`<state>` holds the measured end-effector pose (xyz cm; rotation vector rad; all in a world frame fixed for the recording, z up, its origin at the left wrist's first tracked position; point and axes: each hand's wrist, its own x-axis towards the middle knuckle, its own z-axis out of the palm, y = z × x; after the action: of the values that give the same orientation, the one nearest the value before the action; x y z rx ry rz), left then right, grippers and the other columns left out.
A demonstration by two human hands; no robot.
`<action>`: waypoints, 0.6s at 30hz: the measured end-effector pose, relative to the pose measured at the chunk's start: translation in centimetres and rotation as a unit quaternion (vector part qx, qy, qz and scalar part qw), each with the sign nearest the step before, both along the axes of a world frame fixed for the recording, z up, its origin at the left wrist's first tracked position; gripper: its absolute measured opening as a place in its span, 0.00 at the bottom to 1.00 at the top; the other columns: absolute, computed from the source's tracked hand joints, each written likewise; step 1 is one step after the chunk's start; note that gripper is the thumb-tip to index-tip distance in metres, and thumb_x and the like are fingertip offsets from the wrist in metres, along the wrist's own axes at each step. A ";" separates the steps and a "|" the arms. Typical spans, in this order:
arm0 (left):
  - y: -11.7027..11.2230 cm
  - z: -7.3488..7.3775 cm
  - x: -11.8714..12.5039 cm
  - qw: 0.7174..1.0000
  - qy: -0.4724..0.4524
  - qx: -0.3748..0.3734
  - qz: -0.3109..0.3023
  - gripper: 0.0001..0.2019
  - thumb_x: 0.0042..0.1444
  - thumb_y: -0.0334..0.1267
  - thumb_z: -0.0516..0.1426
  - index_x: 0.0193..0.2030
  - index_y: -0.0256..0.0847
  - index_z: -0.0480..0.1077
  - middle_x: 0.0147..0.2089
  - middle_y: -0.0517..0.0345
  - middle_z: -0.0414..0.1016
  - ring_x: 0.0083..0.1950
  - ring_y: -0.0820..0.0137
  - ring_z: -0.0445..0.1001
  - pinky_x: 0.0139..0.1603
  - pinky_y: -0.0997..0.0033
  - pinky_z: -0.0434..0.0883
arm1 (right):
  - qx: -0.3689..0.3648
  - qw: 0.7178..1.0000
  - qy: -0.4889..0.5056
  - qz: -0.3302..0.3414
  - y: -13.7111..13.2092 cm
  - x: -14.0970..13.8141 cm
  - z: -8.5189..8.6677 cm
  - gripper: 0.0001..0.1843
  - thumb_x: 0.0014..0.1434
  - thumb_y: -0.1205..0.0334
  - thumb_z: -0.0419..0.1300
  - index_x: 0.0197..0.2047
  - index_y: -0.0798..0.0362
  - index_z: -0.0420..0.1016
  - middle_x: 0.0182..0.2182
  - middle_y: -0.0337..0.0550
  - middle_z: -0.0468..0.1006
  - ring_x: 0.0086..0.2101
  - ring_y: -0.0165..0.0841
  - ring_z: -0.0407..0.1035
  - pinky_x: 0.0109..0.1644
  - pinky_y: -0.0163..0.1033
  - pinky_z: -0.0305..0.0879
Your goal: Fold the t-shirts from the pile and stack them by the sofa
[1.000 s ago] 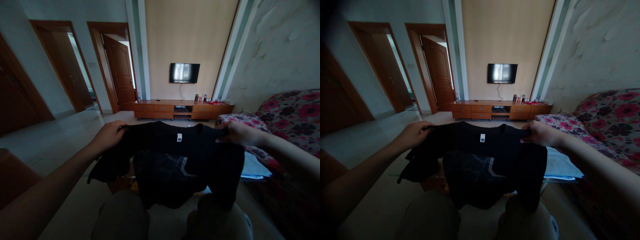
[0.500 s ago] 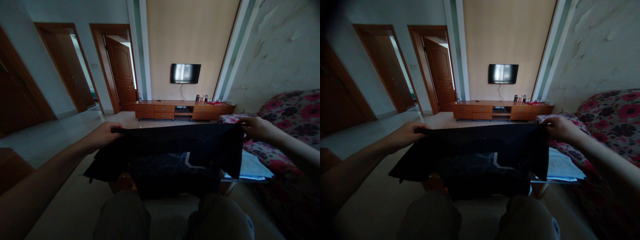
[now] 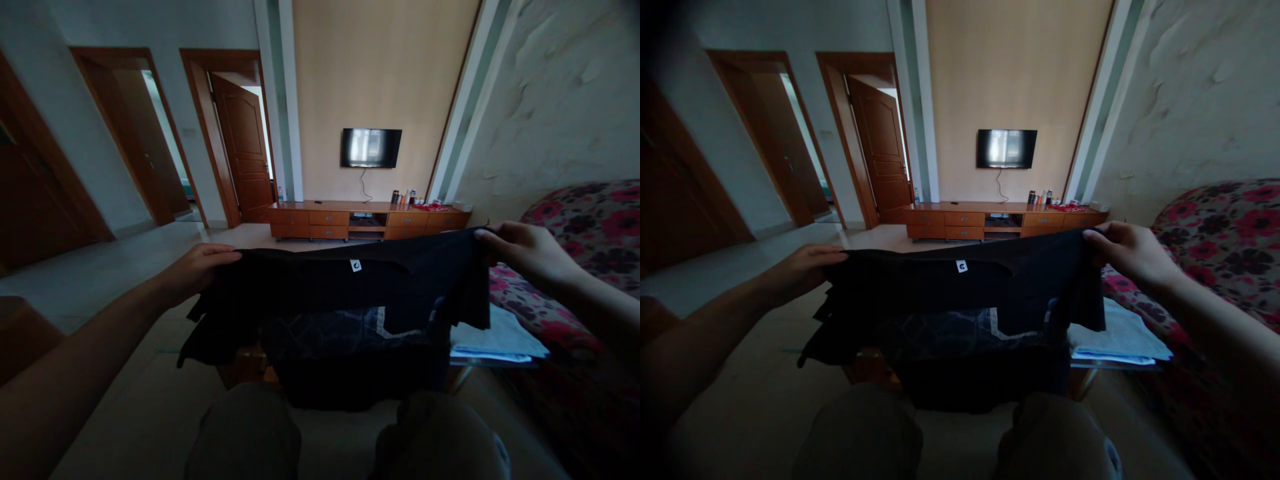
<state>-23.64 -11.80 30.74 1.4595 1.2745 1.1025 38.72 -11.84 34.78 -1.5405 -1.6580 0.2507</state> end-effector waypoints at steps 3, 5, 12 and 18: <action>0.2 0.1 -0.1 0.998 -0.057 -0.010 0.007 0.14 0.48 0.42 0.70 0.35 0.35 0.78 0.36 0.52 0.80 0.35 0.66 0.77 0.37 0.68 0.74 | -0.050 0.998 0.009 0.042 -0.3 0.2 0.4 0.27 0.60 0.36 0.62 0.41 0.54 0.75 0.30 0.46 0.81 0.33 0.38 0.77 0.38 0.38 0.72; 0.4 -0.1 -0.1 0.998 -0.060 -0.016 0.020 0.14 0.47 0.43 0.71 0.34 0.33 0.78 0.36 0.51 0.80 0.35 0.65 0.77 0.37 0.68 0.74 | -0.080 0.994 0.024 0.074 -0.4 0.3 0.5 0.28 0.59 0.34 0.62 0.41 0.53 0.74 0.32 0.46 0.81 0.34 0.39 0.77 0.39 0.39 0.73; 0.7 -0.8 -0.5 0.990 0.115 0.031 0.074 0.21 0.56 0.56 0.64 0.40 0.37 0.78 0.26 0.62 0.72 0.26 0.75 0.66 0.25 0.77 0.64 | -0.106 0.985 0.027 0.130 -1.0 -0.7 0.8 0.30 0.53 0.33 0.67 0.43 0.52 0.75 0.39 0.47 0.80 0.38 0.39 0.74 0.40 0.40 0.73; -0.1 -0.7 0.4 0.991 0.105 0.049 0.070 0.25 0.56 0.59 0.63 0.49 0.39 0.74 0.46 0.55 0.75 0.45 0.64 0.73 0.37 0.65 0.79 | -0.101 0.989 -0.030 0.103 -0.6 -0.3 0.3 0.23 0.58 0.39 0.64 0.43 0.51 0.71 0.36 0.49 0.80 0.36 0.42 0.76 0.40 0.42 0.74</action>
<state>-23.26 -11.86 30.07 1.6122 1.5078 1.1394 38.38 -12.46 35.11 -1.5364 -1.8887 0.5000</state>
